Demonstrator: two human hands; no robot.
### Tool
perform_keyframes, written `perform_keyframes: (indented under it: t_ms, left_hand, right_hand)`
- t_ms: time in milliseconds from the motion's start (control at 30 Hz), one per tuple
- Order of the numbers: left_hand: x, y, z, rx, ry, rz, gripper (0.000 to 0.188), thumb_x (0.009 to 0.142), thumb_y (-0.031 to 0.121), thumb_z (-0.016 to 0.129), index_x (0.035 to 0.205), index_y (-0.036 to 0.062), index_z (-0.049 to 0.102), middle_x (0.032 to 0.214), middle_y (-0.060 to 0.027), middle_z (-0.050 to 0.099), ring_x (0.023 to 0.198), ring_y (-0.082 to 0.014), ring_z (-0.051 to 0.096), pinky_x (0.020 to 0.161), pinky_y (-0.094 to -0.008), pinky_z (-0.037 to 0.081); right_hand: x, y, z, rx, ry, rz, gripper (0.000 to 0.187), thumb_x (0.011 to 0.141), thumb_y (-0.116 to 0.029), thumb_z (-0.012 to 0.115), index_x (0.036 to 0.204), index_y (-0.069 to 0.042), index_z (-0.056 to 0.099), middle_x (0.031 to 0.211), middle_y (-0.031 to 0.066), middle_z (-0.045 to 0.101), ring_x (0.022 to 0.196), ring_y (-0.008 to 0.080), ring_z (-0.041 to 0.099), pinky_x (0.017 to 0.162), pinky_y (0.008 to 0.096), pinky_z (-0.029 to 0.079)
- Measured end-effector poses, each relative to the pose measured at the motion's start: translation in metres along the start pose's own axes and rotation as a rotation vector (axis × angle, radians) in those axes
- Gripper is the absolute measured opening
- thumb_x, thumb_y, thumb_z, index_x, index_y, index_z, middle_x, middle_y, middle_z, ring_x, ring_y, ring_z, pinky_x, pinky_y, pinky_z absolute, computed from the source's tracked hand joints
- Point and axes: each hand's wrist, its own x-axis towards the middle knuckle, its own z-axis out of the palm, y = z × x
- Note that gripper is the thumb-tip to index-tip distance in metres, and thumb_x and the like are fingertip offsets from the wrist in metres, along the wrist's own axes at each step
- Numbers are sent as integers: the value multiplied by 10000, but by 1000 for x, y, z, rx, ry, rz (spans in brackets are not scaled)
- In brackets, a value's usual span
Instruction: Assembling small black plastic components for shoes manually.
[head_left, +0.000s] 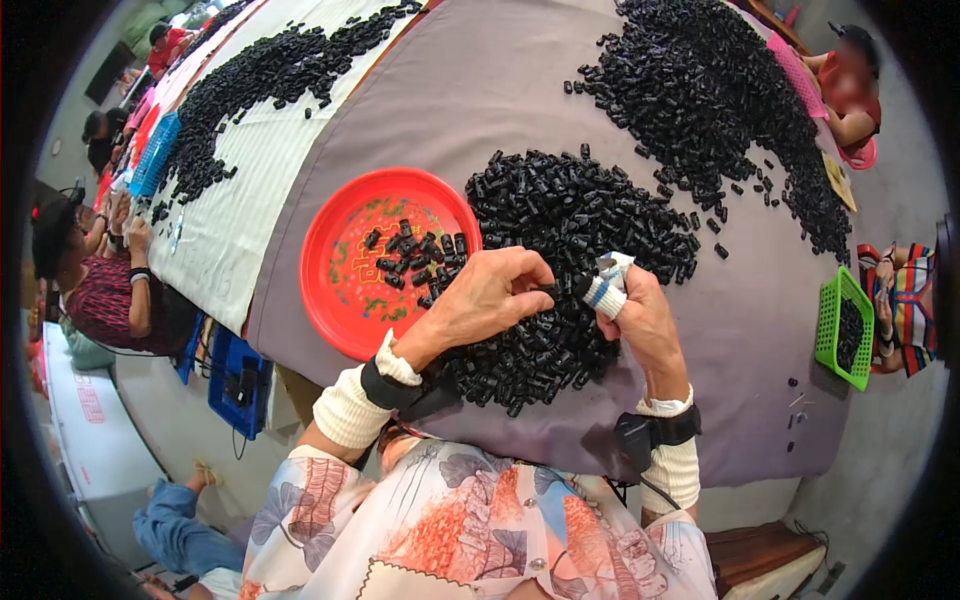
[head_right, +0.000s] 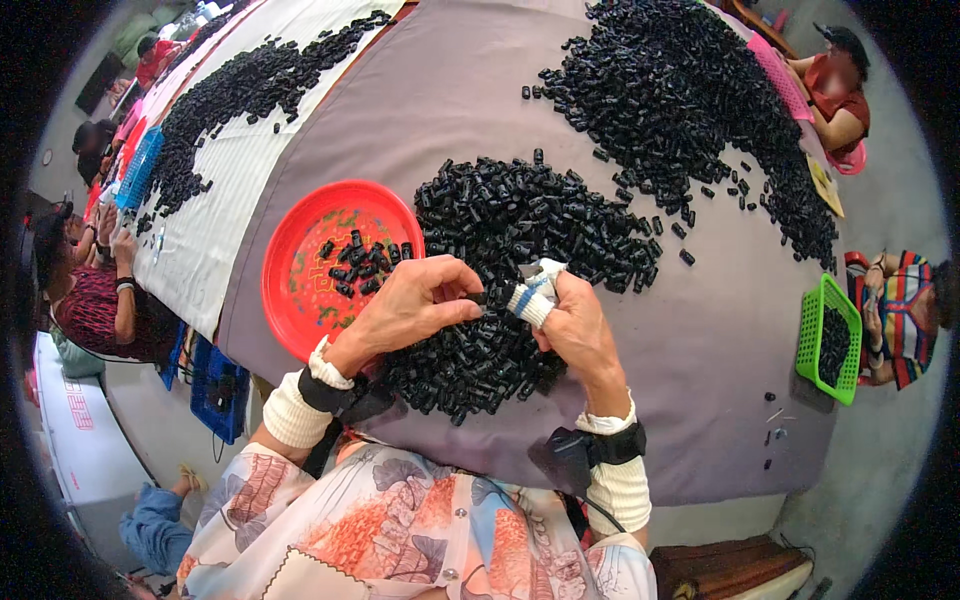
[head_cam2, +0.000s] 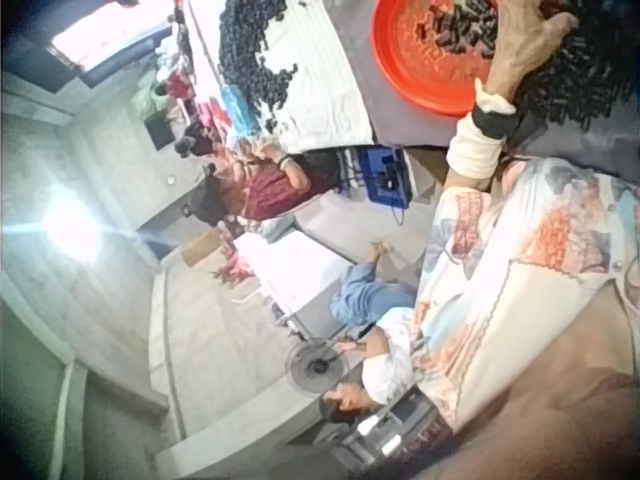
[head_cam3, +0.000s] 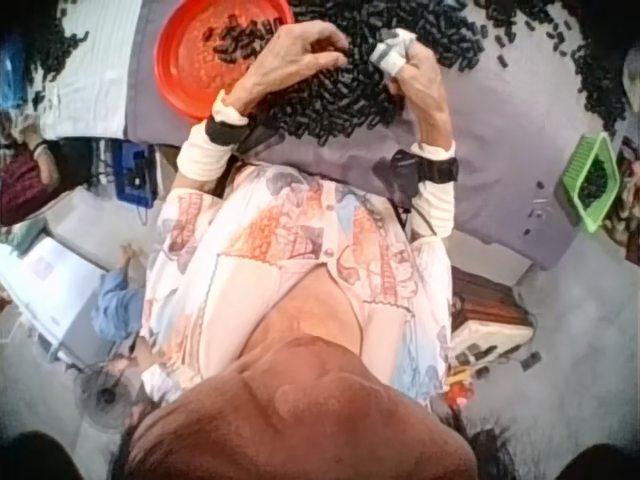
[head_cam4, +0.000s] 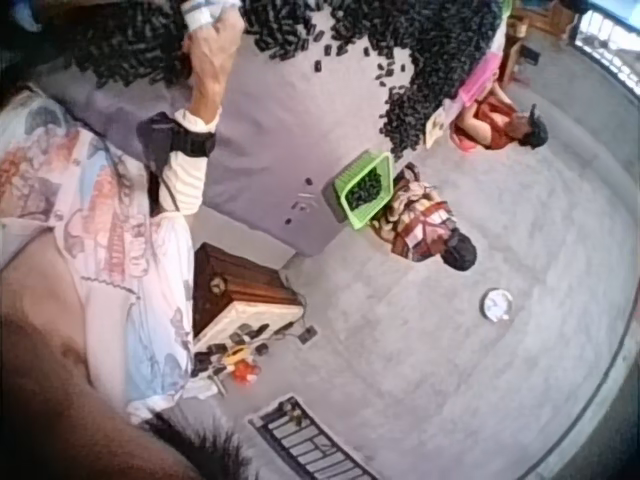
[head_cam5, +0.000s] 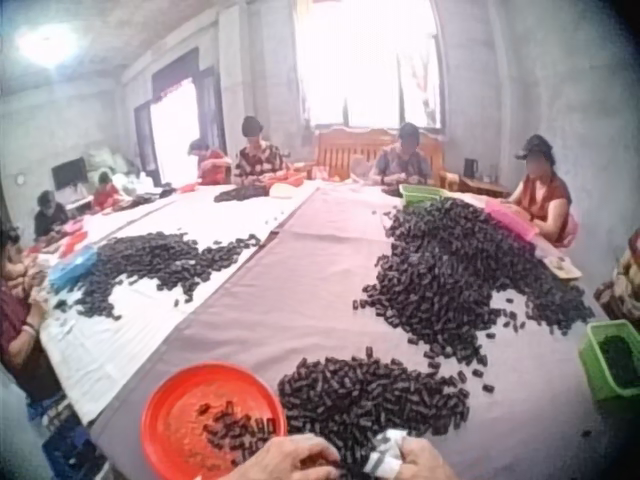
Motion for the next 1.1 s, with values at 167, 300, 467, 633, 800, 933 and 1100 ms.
perform_keyframes:
  t_ms: [167,300,467,633,800,933,1100]
  left_hand:
    - [3,10,0,-24,47,99,192,717,85,676,856,-13,586,713,-59,560,640,-125,537,594,-253,447]
    - [2,16,2,-367,43,-95,178,735,87,678,851,-15,591,719,-21,562,644,-68,516,581,-213,435]
    - [3,18,-2,-460,49,-107,176,741,61,663,875,-21,584,715,1,557,645,-41,504,572,-198,433]
    - [5,14,-2,-420,58,-43,173,736,38,644,882,-24,575,735,-2,561,671,-39,507,592,-201,437]
    - [6,18,-6,-364,45,-33,173,744,39,647,888,-23,575,743,-1,564,687,-44,518,611,-199,446]
    - [6,12,-5,-637,112,-3,236,788,17,651,1008,-6,570,874,-29,605,779,-72,574,682,-202,488]
    - [5,14,3,-990,179,-142,268,828,57,614,1083,-9,564,853,-31,605,740,-84,579,673,-223,495]
  right_hand:
    - [2,-18,14,11,5,-20,167,806,-118,607,943,-27,579,593,-25,513,432,37,446,389,190,341]
    - [4,-22,13,32,-7,-41,128,812,-129,607,888,-28,582,596,-27,515,434,38,447,389,189,341]
    - [0,-36,18,-28,24,-93,164,780,-154,677,838,-30,589,603,-31,520,434,33,433,385,189,330]
    - [0,-36,21,-48,46,-114,202,764,-166,704,856,-24,592,609,-28,527,444,30,439,385,190,328]
    - [1,-34,20,-39,77,-94,195,771,-168,699,850,-27,590,606,-28,526,442,32,438,385,190,328]
    - [1,-34,23,37,74,-88,165,791,-163,679,833,-37,582,597,-30,522,440,31,436,386,182,325]
    - [2,-30,33,109,81,-135,192,799,-180,675,868,-35,569,593,-31,525,443,30,445,385,175,333]
